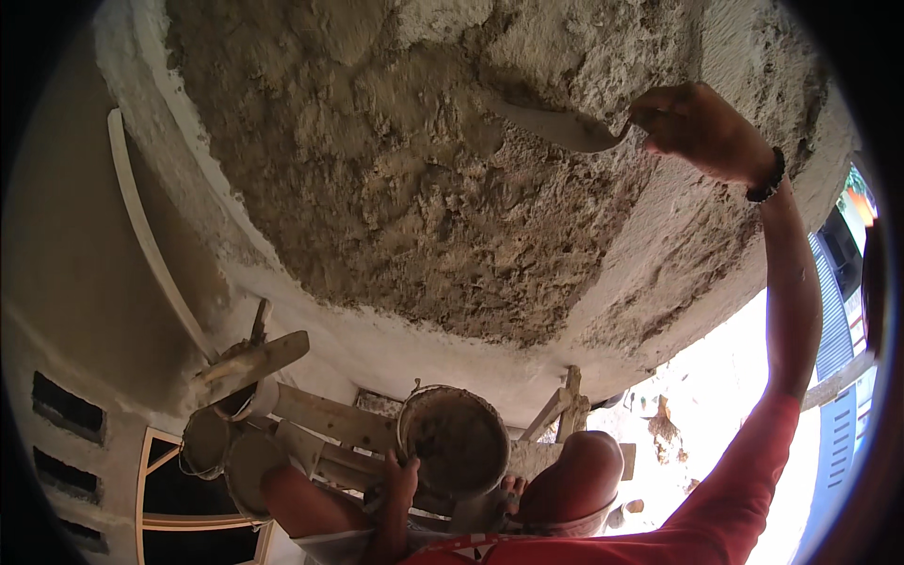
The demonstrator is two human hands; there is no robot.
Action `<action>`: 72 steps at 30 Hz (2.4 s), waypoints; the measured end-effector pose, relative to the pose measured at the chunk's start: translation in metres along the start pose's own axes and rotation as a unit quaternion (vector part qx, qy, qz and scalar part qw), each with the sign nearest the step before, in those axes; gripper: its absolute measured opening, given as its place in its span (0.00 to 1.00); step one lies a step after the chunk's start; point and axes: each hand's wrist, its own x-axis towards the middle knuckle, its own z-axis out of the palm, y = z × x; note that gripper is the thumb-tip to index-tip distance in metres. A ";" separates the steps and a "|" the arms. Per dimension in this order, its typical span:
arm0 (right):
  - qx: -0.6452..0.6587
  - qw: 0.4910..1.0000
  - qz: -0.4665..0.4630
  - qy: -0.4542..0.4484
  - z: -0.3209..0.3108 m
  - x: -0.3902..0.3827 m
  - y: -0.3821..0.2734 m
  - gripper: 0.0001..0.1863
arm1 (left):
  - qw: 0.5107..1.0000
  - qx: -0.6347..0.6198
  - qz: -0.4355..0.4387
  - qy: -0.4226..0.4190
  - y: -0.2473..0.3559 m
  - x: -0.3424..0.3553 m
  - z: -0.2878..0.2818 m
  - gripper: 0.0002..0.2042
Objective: The person applies mortar to a rough wall using a trowel, taking the mixture from a bucket while standing on a wooden scaffold.
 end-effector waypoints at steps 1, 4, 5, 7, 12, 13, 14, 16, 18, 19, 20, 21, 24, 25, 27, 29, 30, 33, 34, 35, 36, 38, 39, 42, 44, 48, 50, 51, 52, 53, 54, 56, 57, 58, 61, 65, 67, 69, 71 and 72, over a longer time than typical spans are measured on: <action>0.015 1.000 0.011 0.004 -0.007 0.000 0.000 0.12 | 1.000 0.004 0.004 0.009 -0.005 0.001 0.003 0.31; 0.019 0.999 0.036 -0.002 -0.007 0.001 -0.004 0.12 | 1.000 0.013 0.001 0.018 0.008 -0.007 0.001 0.29; 0.006 0.999 0.046 -0.006 -0.009 -0.002 -0.007 0.12 | 1.000 0.008 -0.003 -0.001 0.027 -0.012 -0.001 0.29; -0.055 0.998 0.017 0.018 -0.010 -0.006 -0.010 0.12 | 1.000 0.005 -0.009 -0.016 0.035 -0.012 -0.002 0.28; -0.130 0.981 -0.066 0.132 -0.021 -0.010 -0.038 0.11 | 1.000 0.020 0.004 -0.003 0.006 -0.006 -0.003 0.28; -0.119 0.979 -0.045 0.161 -0.019 -0.010 -0.036 0.12 | 1.000 0.019 0.000 0.002 0.002 -0.005 -0.001 0.28; -0.110 0.977 -0.069 0.166 -0.018 -0.006 -0.038 0.12 | 1.000 0.021 -0.004 0.006 0.002 -0.004 -0.001 0.28; -0.092 0.973 -0.116 0.178 -0.017 0.005 -0.048 0.12 | 1.000 0.024 -0.017 0.007 0.002 -0.002 -0.001 0.28; -0.009 0.967 -0.202 0.157 -0.019 0.016 -0.067 0.15 | 0.999 0.029 -0.029 -0.009 0.019 -0.002 0.000 0.28; 0.039 0.957 -0.252 0.140 -0.020 0.022 -0.079 0.16 | 0.998 0.035 -0.043 -0.015 0.032 -0.003 0.002 0.30; 0.096 0.940 -0.304 0.122 -0.018 0.031 -0.091 0.18 | 0.997 0.046 -0.058 -0.010 0.047 -0.010 -0.005 0.32; 0.145 0.925 -0.335 0.111 -0.019 0.037 -0.103 0.19 | 0.996 0.056 -0.071 -0.006 0.058 -0.012 -0.009 0.34; 0.292 0.878 -0.375 0.054 -0.015 0.046 -0.129 0.21 | 0.997 0.015 -0.071 -0.009 0.050 -0.012 -0.023 0.37; 0.340 0.868 -0.361 0.023 -0.013 0.045 -0.132 0.21 | 0.997 0.015 -0.070 -0.016 0.056 -0.013 -0.024 0.37; 0.462 0.832 -0.299 -0.075 0.011 0.048 -0.134 0.21 | 0.996 0.010 -0.085 -0.015 0.088 -0.038 -0.034 0.38; 0.439 0.883 -0.166 -0.016 0.070 0.091 -0.072 0.21 | 0.997 0.038 -0.071 -0.005 0.055 -0.030 -0.014 0.29; 0.375 0.921 -0.005 0.108 0.060 0.084 -0.053 0.19 | 0.998 0.052 -0.046 0.002 0.049 -0.029 -0.011 0.25; 0.326 0.898 -0.014 0.293 0.015 0.035 -0.004 0.19 | 0.992 -0.092 -0.085 -0.009 0.044 -0.028 -0.002 0.27; 0.326 0.902 -0.008 0.282 0.017 0.027 -0.008 0.18 | 0.988 -0.087 -0.127 -0.005 0.027 -0.026 0.001 0.28; 0.335 0.902 -0.005 0.270 0.028 0.018 -0.015 0.18 | 0.982 -0.080 -0.172 0.010 0.003 -0.015 0.000 0.29; 0.329 0.907 0.008 0.263 0.033 0.005 -0.017 0.17 | 0.975 -0.070 -0.209 0.007 0.006 -0.013 -0.001 0.30; 0.399 0.915 -0.034 0.049 0.067 -0.011 -0.002 0.16 | 0.960 -0.040 -0.270 -0.055 0.013 -0.009 -0.007 0.31; 0.404 0.914 -0.002 -0.039 0.093 -0.024 -0.011 0.15 | 0.954 -0.030 -0.288 -0.079 0.012 -0.005 -0.012 0.31; 0.381 0.870 0.102 -0.294 0.180 -0.064 -0.035 0.15 | 0.941 0.006 -0.304 -0.150 0.016 0.011 -0.011 0.30; 0.358 0.883 -0.120 -0.278 0.264 -0.105 -0.038 0.15 | 0.947 0.026 -0.273 -0.170 0.030 0.014 -0.010 0.28; 0.054 0.892 -0.129 -0.430 0.325 -0.139 -0.074 0.17 | 0.948 0.054 -0.249 -0.191 0.054 0.012 0.000 0.25; 0.021 0.918 -0.120 -0.378 0.336 -0.137 -0.102 0.18 | 0.954 0.035 -0.245 -0.167 0.055 0.008 -0.008 0.22; 0.015 0.928 -0.129 -0.350 0.349 -0.144 -0.116 0.17 | 0.956 0.025 -0.232 -0.181 0.038 0.004 -0.012 0.22; -0.003 0.939 -0.131 -0.317 0.363 -0.146 -0.122 0.16 | 0.965 0.029 -0.206 -0.160 0.019 0.004 -0.008 0.22; -0.016 0.929 -0.155 -0.335 0.373 -0.150 -0.132 0.16 | 0.974 0.029 -0.179 -0.137 0.000 0.001 -0.003 0.22; -0.030 0.920 -0.176 -0.349 0.385 -0.154 -0.142 0.15 | 0.982 0.033 -0.146 -0.115 -0.004 -0.001 -0.001 0.22; -0.033 0.893 -0.226 -0.389 0.402 -0.166 -0.153 0.15 | 0.986 0.035 -0.115 -0.116 -0.006 -0.007 0.001 0.22; -0.022 0.874 -0.254 -0.413 0.406 -0.174 -0.155 0.14 | 0.986 0.031 -0.100 -0.129 0.011 -0.008 0.001 0.22; -0.011 0.854 -0.281 -0.438 0.412 -0.185 -0.158 0.14 | 0.986 0.027 -0.085 -0.142 0.021 -0.007 0.003 0.21; 0.074 0.906 -0.230 -0.347 0.404 -0.204 -0.147 0.15 | 0.989 0.027 -0.099 -0.109 -0.013 -0.004 0.003 0.21; 0.176 0.882 -0.183 -0.397 0.395 -0.188 -0.141 0.14 | 0.974 0.005 -0.176 -0.144 -0.010 0.001 -0.004 0.30; 0.236 0.876 -0.219 -0.360 0.440 -0.217 -0.132 0.14 | 0.972 0.005 -0.173 -0.157 -0.010 0.008 0.000 0.30; 0.192 0.862 -0.182 -0.432 0.452 -0.227 -0.145 0.15 | 0.973 -0.037 -0.172 -0.151 0.027 0.001 0.002 0.29; 0.156 0.844 -0.147 -0.491 0.444 -0.218 -0.150 0.13 | 0.978 -0.059 -0.157 -0.122 0.035 -0.005 0.001 0.23; 0.128 0.857 -0.179 -0.465 0.438 -0.217 -0.141 0.12 | 0.983 -0.061 -0.142 -0.101 0.024 -0.004 0.002 0.17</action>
